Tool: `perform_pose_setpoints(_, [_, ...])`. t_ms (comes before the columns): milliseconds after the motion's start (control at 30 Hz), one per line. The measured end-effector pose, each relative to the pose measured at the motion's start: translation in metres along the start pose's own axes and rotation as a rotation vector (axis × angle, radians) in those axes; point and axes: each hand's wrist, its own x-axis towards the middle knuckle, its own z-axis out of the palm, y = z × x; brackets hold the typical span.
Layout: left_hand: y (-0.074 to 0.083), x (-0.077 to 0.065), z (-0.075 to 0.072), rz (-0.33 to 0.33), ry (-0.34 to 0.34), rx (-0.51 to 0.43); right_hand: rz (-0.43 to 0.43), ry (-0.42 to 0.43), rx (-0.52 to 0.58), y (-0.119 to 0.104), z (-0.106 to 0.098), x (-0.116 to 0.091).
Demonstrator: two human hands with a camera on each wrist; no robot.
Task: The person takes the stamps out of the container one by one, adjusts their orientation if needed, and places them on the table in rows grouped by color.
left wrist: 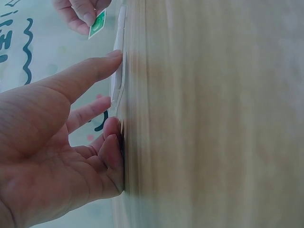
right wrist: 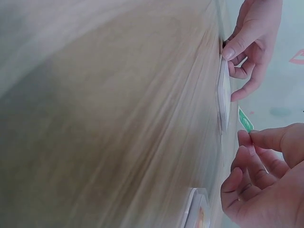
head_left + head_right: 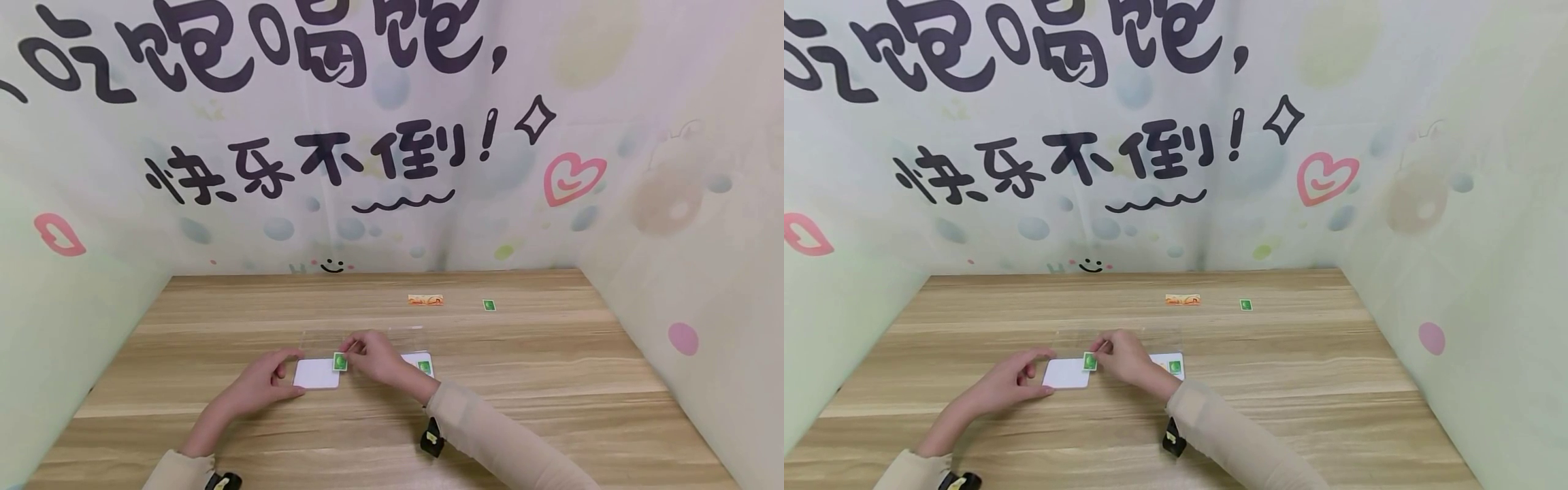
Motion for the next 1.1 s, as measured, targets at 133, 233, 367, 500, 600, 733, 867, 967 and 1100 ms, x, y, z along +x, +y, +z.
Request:
perform_pose_setpoints(133, [0.000,0.000,0.000,-0.005,0.002,0.001,0.010,0.001,0.000,0.001,-0.001,0.000])
perform_pose_setpoints(233, [0.000,0.000,0.000,-0.007,0.002,0.007,0.018,-0.001,0.006,0.001,-0.002,0.000])
perform_pose_setpoints(367, [-0.001,0.001,0.001,0.000,0.003,0.015,0.019,-0.003,0.021,0.000,-0.005,0.000])
perform_pose_setpoints(500, [-0.001,0.001,0.001,0.004,0.005,0.016,0.013,0.000,0.024,-0.001,-0.007,0.000])
perform_pose_setpoints(600, [-0.001,0.001,0.001,-0.001,0.005,0.012,0.007,0.005,0.012,0.000,-0.008,0.001])
perform_pose_setpoints(733, [0.000,0.001,0.000,-0.008,0.003,0.009,-0.001,0.010,-0.010,0.001,-0.010,0.002])
perform_pose_setpoints(867, [0.000,0.001,0.000,-0.006,0.005,0.019,-0.005,0.013,-0.017,0.002,-0.012,0.002])
perform_pose_setpoints(967, [0.001,0.001,0.000,-0.001,0.006,0.026,-0.002,0.013,-0.012,0.002,-0.012,0.002])
perform_pose_setpoints(1100, [0.001,0.001,0.000,0.002,0.005,0.023,0.001,0.013,-0.012,0.002,-0.013,0.002])
